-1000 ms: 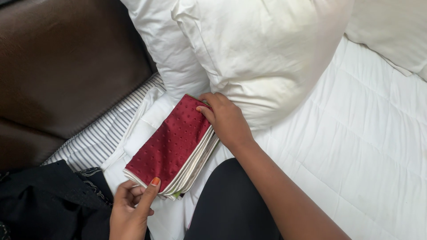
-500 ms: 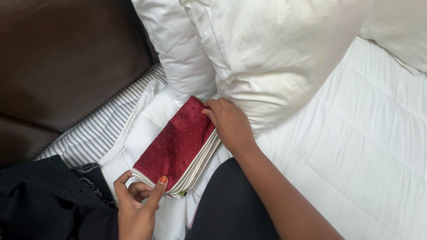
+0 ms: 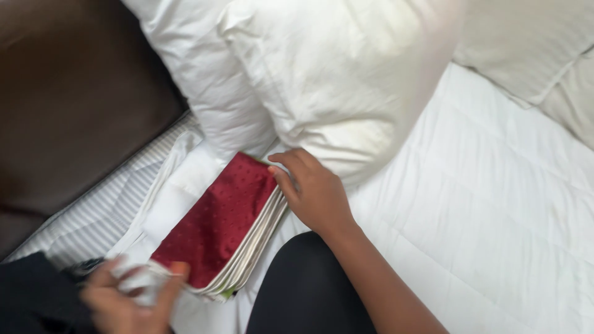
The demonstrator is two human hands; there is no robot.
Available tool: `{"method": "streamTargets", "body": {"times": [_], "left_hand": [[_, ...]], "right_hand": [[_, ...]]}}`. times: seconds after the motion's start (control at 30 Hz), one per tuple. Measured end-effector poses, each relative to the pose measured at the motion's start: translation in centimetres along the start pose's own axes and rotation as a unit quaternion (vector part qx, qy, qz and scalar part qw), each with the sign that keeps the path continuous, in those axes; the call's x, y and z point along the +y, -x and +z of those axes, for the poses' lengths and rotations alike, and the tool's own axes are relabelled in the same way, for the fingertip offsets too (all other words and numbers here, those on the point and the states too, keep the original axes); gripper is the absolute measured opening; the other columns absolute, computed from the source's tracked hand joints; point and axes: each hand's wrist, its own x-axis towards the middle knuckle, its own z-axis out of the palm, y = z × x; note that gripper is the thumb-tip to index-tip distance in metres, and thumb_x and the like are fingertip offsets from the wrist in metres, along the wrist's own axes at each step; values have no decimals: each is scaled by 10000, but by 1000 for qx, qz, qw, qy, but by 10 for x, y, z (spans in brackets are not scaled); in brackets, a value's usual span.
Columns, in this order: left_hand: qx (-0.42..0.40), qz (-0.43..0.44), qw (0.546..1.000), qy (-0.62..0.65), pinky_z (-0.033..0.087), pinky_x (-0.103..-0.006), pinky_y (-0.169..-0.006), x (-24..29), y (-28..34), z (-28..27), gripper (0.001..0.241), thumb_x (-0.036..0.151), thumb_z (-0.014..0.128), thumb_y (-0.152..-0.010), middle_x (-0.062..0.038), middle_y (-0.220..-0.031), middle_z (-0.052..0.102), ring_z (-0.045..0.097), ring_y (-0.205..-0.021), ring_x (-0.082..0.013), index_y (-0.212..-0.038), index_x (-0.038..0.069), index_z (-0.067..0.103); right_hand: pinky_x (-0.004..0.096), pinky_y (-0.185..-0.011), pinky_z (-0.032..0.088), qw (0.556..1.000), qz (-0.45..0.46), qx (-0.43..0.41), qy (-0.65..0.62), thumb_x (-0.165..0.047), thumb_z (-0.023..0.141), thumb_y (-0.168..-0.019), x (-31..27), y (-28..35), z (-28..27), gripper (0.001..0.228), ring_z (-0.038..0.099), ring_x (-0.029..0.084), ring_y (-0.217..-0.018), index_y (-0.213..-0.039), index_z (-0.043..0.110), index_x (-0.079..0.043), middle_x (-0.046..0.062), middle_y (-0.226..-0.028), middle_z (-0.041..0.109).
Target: The person sits on a bed and fluffs a white pillow by hand, repeatedly patting and pressing it to shape. They also handle a folded red and green decorative pillow at the beginning, placing it aside before focusing on the white pillow.
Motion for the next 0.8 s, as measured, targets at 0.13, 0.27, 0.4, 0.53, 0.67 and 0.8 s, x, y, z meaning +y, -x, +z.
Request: {"method": "streamTargets", "body": {"times": [0.13,0.27,0.4,0.53,0.67,0.8], "left_hand": [[59,258,955,-137,533,-350,-885,22,-94,-22,734,159,916,-906,-231,-1248,607,615,-1045,-231,-1422,-90,456],[-52,243,956,-155,470,-445,-949,189,-85,35,548,225,743,-1054,-235,-1310,552,546,-1190,-310,-1441,-46,465],[-174,373,896,-168,462,-494,-954,282,-93,99,577,326,705,-1061,-293,-1414,460,505,-1219,-372,-1447,-28,462],[-275,364,873,-172,442,-530,-990,336,-99,167,674,487,623,-1031,-261,-1487,449,460,-1315,-404,-1486,26,441],[-300,342,833,-314,491,-541,-967,365,-97,208,845,635,645,-954,-276,-1323,610,586,-1206,-436,-1499,16,459],[-346,297,838,-300,604,-445,-823,372,-92,222,827,631,772,-810,-237,-1041,731,763,-890,-369,-1319,-6,635]], "right_hand": [[299,-703,606,989,3,126,-71,-206,662,-1028,49,6,-32,174,748,160,-871,-1139,734,-94,54,-1118,756],[354,-922,510,928,153,266,-210,-315,643,-1025,124,-1,-56,373,630,191,-1077,-1298,640,-61,86,-1213,690],[467,-1151,305,756,361,307,-451,-628,597,-906,189,-12,-67,888,359,328,-1445,-1581,314,-126,173,-1562,386],[555,-1227,245,656,432,263,-560,-756,570,-834,188,-16,-68,1110,276,389,-1532,-1643,98,-161,221,-1641,238],[655,-1183,280,610,443,188,-629,-831,529,-769,175,-22,-69,1210,372,416,-1490,-1616,149,-55,239,-1627,317],[667,-1165,318,611,416,142,-658,-839,548,-754,173,-28,-72,1246,423,412,-1472,-1585,176,12,238,-1629,358]]}}
